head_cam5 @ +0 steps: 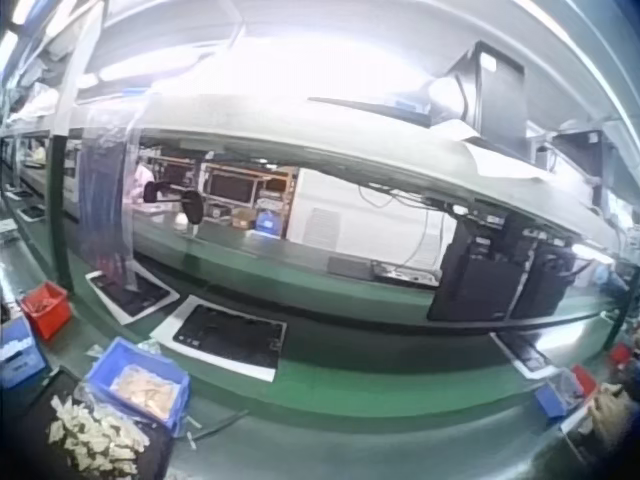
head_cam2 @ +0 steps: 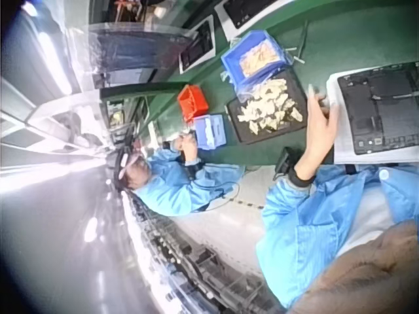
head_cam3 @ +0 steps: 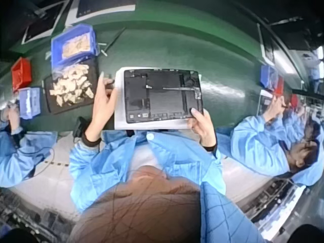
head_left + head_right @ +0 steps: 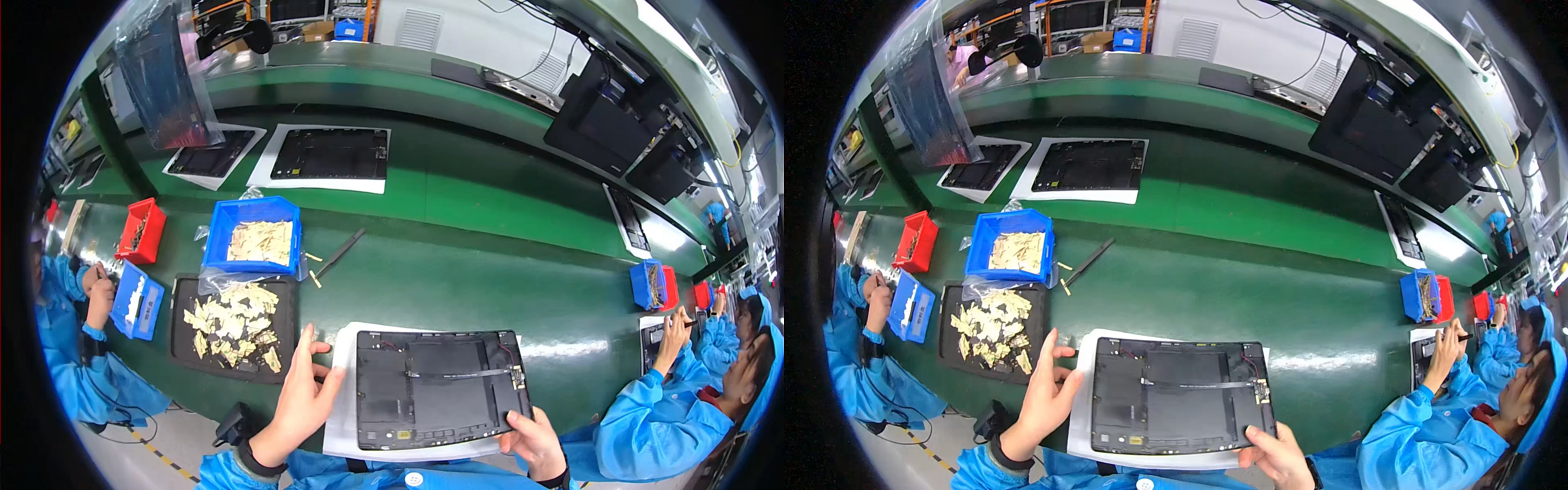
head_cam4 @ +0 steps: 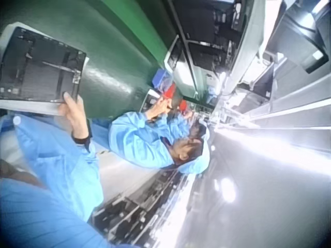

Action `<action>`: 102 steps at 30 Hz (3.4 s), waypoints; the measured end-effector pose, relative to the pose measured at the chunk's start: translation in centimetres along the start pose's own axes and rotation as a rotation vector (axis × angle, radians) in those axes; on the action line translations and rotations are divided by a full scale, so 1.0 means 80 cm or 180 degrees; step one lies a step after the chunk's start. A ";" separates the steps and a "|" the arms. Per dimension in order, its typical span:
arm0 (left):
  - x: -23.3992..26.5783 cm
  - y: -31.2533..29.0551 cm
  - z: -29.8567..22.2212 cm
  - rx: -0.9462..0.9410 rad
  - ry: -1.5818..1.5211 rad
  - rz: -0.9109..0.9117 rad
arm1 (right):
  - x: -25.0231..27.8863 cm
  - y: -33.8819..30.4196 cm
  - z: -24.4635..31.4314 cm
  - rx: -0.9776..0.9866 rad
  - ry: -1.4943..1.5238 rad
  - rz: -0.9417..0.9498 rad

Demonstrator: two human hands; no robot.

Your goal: The person assembles tablet devices by inserting internal components and ribbon cables into a tablet chassis, then enclosing them with a plastic casing. The internal components are manipulated with tweezers.

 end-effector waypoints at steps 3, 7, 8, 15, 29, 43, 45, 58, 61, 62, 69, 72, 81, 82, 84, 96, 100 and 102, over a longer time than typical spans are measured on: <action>-0.001 -0.019 0.023 -0.0459 0.0125 -0.0197 | -0.015 -0.011 -0.022 -0.0174 -0.0168 0.0209; -0.001 -0.031 0.006 -0.0845 0.0446 -0.0369 | 0.017 -0.014 -0.028 -0.0963 -0.1782 0.0295; 0.003 -0.031 -0.009 -0.1134 0.1005 -0.0586 | 0.021 -0.015 -0.005 -0.0602 -0.2686 -0.0272; -0.038 -0.006 -0.047 -0.2123 0.1539 -0.0103 | -0.089 -0.015 0.103 0.1512 -0.5107 -0.0662; -0.024 -0.015 -0.029 -0.2190 0.1567 -0.0673 | -0.189 0.077 0.087 0.4262 -0.4699 0.0324; -0.045 -0.025 -0.032 -0.2281 0.1504 -0.0314 | -0.164 0.096 0.120 0.4063 -0.5112 0.0475; -0.044 -0.020 -0.028 -0.2017 0.1425 -0.0282 | -0.162 0.099 0.115 0.4083 -0.5109 0.0496; -0.050 0.000 -0.007 -0.1636 0.1819 -0.0448 | -0.171 0.096 0.116 0.3704 -0.4796 0.0686; -0.040 -0.001 -0.015 -0.1695 0.1631 -0.0795 | -0.167 0.091 0.113 0.3512 -0.4556 0.0551; -0.030 0.002 -0.019 -0.1731 0.1698 -0.1014 | -0.172 0.091 0.112 0.3515 -0.4465 0.0548; 0.039 0.003 -0.043 -0.1924 0.1989 -0.1742 | -0.199 0.105 0.093 0.3805 -0.4502 0.0399; 0.091 0.007 -0.020 -0.1549 0.2276 -0.1637 | -0.197 0.104 0.103 0.3715 -0.4332 0.0283; 0.104 -0.010 -0.006 -0.1342 0.2337 -0.1863 | -0.223 0.075 0.101 0.3706 -0.4098 0.0631; 0.108 -0.012 -0.019 -0.1371 0.2256 -0.1765 | -0.222 0.070 0.104 0.3643 -0.4070 0.0749; 0.111 -0.014 -0.035 -0.1337 0.1276 -0.1175 | -0.236 0.049 0.108 0.3315 -0.3633 0.1051; -0.023 -0.024 -0.034 0.0100 -0.1310 0.2089 | -0.284 0.012 0.089 0.2952 -0.2212 0.2249; -0.008 -0.005 -0.034 0.0428 -0.1859 0.1465 | -0.276 0.027 0.086 0.2943 -0.2414 0.1687; -0.011 -0.003 -0.035 0.0529 -0.1835 0.1548 | -0.277 0.030 0.082 0.3032 -0.2551 0.1642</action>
Point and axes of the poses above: each hand's wrist, its own y-axis towards the middle knuckle, its own x-axis out of the back of the hand, z = x × y, the point moved 6 cm from there along y, towards the middle knuckle, and after that the axes turned 9 degrees about -z, right-handed, at the moved point
